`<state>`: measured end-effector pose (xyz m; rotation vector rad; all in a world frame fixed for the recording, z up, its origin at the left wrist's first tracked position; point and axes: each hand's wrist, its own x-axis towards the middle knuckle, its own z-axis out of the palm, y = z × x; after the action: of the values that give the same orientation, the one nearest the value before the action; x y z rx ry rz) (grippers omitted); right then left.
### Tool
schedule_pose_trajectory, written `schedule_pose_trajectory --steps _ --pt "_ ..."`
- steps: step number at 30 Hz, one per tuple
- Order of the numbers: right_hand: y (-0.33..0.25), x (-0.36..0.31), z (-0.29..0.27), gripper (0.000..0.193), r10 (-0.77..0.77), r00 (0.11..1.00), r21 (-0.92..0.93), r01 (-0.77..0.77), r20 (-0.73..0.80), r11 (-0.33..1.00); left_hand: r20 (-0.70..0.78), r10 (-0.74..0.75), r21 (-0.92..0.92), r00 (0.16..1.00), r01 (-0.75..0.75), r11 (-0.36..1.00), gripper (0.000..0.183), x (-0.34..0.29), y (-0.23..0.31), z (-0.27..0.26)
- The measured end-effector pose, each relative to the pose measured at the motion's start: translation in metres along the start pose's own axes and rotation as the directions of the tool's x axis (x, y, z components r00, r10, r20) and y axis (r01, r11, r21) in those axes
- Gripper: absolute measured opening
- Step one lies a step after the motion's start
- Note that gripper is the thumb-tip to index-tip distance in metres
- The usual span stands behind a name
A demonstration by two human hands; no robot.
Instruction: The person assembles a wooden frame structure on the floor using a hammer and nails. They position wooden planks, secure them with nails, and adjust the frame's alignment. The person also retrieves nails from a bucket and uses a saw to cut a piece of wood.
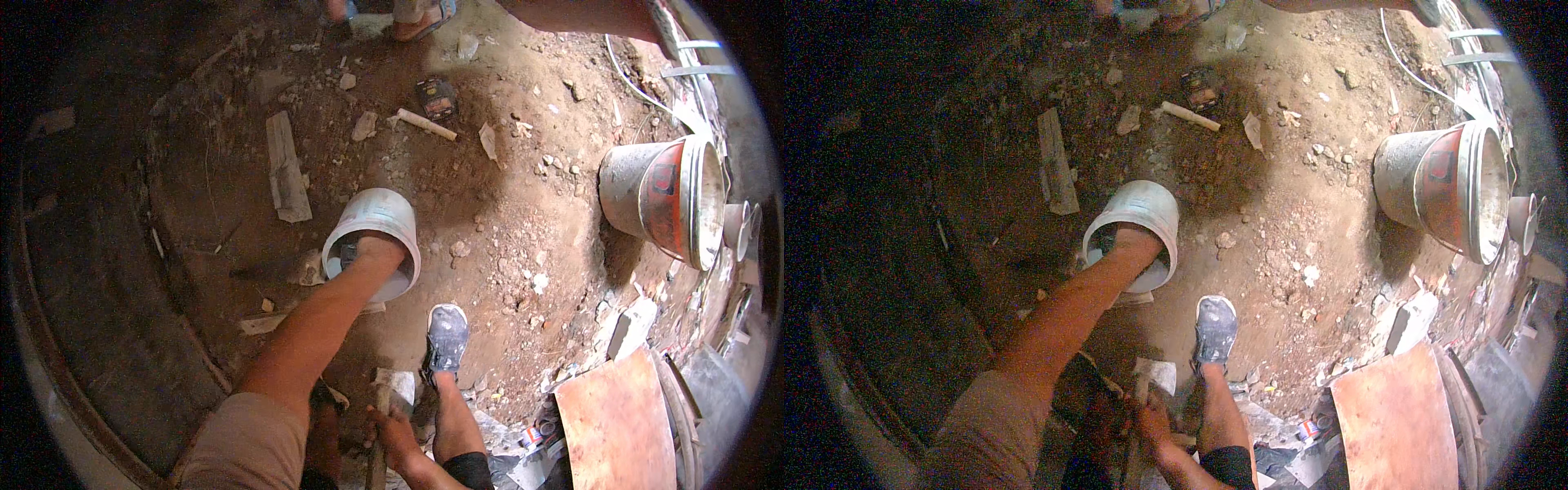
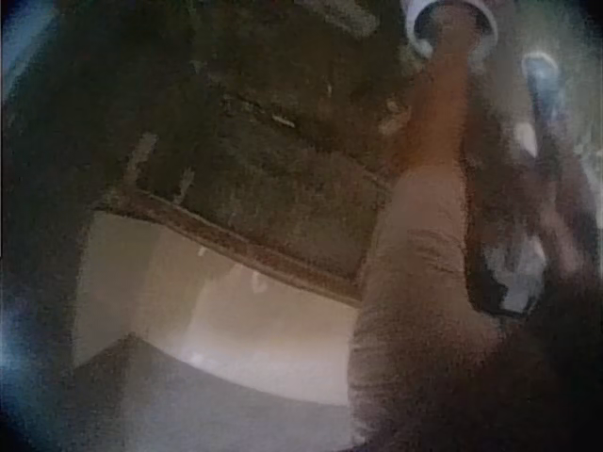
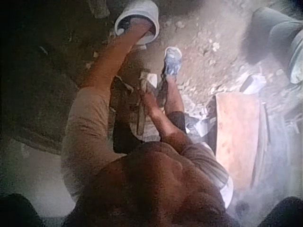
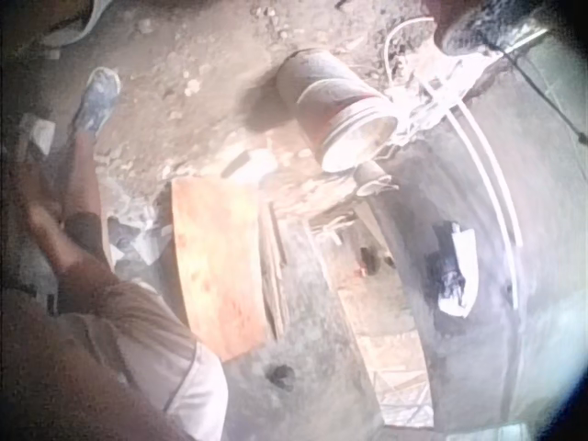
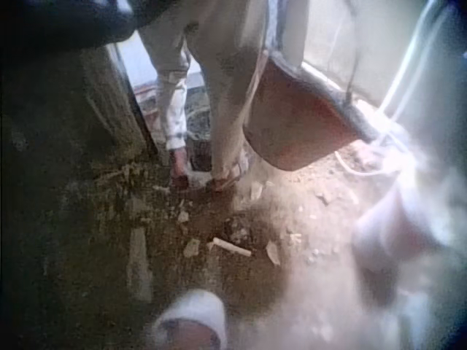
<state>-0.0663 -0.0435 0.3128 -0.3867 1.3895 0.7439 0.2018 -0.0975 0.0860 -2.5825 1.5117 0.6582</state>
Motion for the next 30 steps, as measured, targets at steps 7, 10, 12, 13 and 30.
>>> schedule_pose_trajectory --steps 7,10,12,13,30 --pt "0.066 0.044 -0.024 0.02 -0.328 0.942 -0.097 0.334 0.074 0.938 0.099 -0.205 0.055 0.974 0.201 0.978 0.029 0.018 0.026 -0.002" --pt "0.068 0.045 -0.028 0.02 -0.421 0.902 -0.09 0.429 0.096 0.899 0.096 -0.222 0.057 0.97 0.217 0.974 0.029 0.025 0.029 -0.004" --pt "0.047 0.029 -0.024 0.019 -0.285 0.955 0.009 0.285 0.079 0.959 0.088 -0.233 0.063 0.968 0.228 0.972 0.029 0.027 0.028 -0.007" --pt "0.017 0.008 -0.016 0.019 -0.171 0.982 0.061 0.166 0.083 0.984 0.09 -0.247 0.076 0.965 0.24 0.968 0.029 0.026 0.023 -0.007" --pt "0.051 0.035 -0.03 0.013 -0.113 0.993 0.012 0.113 0.024 0.994 0.072 -0.237 0.12 0.969 0.228 0.966 0.029 0.03 0.03 -0.019"
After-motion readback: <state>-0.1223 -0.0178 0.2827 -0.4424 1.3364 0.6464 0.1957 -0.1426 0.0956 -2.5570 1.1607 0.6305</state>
